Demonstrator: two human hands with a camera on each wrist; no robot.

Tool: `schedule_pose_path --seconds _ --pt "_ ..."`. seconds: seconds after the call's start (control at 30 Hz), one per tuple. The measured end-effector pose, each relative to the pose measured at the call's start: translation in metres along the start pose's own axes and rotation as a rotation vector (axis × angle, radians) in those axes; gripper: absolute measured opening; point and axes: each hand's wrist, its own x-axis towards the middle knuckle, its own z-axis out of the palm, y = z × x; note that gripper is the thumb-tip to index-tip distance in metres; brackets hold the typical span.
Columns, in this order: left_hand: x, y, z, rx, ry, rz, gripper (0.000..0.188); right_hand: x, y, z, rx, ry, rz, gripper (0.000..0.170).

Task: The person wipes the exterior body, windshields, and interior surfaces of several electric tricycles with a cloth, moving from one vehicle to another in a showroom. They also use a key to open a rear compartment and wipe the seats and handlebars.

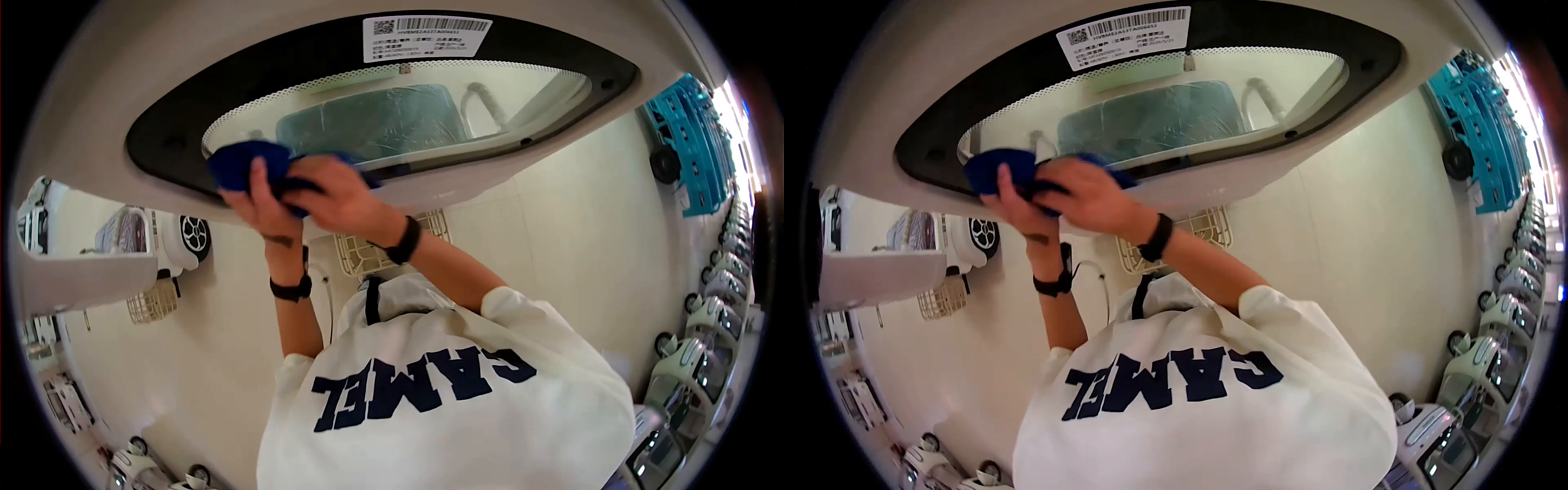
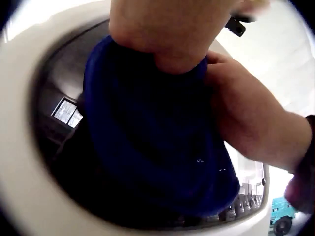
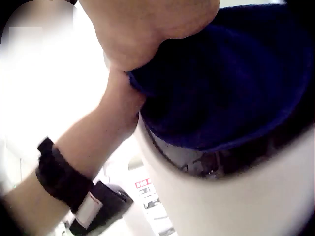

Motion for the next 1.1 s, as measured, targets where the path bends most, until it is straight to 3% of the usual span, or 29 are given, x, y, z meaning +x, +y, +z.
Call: schedule_pose_path --seconds 0.07,0.13,0.17,0.2,0.37,0.57,0.63,0.67,0.7,0.77,0.8,0.83,0.87,0.9,0.93,1.0,1.03,1.1 --pt "-0.002 -0.012 -0.019 0.113 -0.050 0.131 0.040 -0.018 -0.001 0.036 -0.029 -0.037 -0.003 0.022" --pt "-0.009 -0.037 -0.039 0.360 -0.121 0.517 0.047 -0.031 0.000 0.046 -0.044 -0.079 -0.017 0.023" --pt "-0.018 -0.065 -0.053 0.136 -0.128 0.142 0.059 -0.035 0.000 0.045 -0.039 -0.138 -0.020 0.026" --pt "-0.025 -0.075 -0.053 0.132 -0.130 0.138 0.059 -0.040 0.000 0.043 -0.031 -0.196 -0.020 0.029" --pt "-0.050 -0.057 -0.022 0.437 -0.117 0.375 0.065 -0.051 0.017 -0.014 -0.151 -0.356 -0.108 0.035" --pt "-0.062 -0.003 0.056 0.541 -0.083 0.476 0.069 -0.033 0.038 -0.122 -0.362 -0.211 -0.132 0.042" --pt "-0.070 0.005 0.084 0.566 -0.150 0.639 0.067 -0.031 0.051 -0.163 -0.444 -0.121 -0.104 0.042" --pt "-0.079 0.017 0.104 0.554 -0.182 0.628 0.058 -0.035 0.061 -0.185 -0.486 -0.072 -0.069 0.042" --pt "-0.082 0.023 0.119 0.585 -0.229 0.777 0.060 -0.045 0.066 -0.203 -0.594 -0.031 -0.013 0.044" --pt "-0.106 0.027 0.160 0.611 -0.271 0.796 0.064 -0.068 0.076 -0.227 -0.725 0.107 0.120 0.048" --pt "-0.114 0.062 0.180 0.603 -0.377 0.795 0.064 -0.078 0.082 -0.235 -0.747 0.201 0.192 0.050" --pt "-0.121 0.075 0.194 0.679 -0.586 0.911 0.060 -0.091 0.090 -0.240 -0.747 0.237 0.223 0.047" --pt "-0.128 0.084 0.208 0.627 -0.895 0.788 0.061 -0.104 0.094 -0.241 -0.747 0.271 0.259 0.045" --pt "-0.136 0.080 0.229 0.430 -0.976 0.754 0.062 -0.113 0.093 -0.247 -0.648 0.272 0.345 0.040" --pt "-0.143 0.085 0.245 0.393 -1.003 0.792 0.058 -0.116 0.091 -0.254 -0.652 0.235 0.376 0.042" --pt "-0.154 0.097 0.266 0.272 -0.979 0.816 0.055 -0.115 0.088 -0.262 -0.606 0.227 0.442 0.072" --pt "-0.155 0.100 0.273 0.284 -0.964 0.823 0.055 -0.116 0.089 -0.265 -0.533 0.240 0.532 0.079" --pt "-0.155 0.106 0.279 0.272 -0.875 0.896 0.051 -0.107 0.089 -0.268 -0.561 0.209 0.462 0.077"
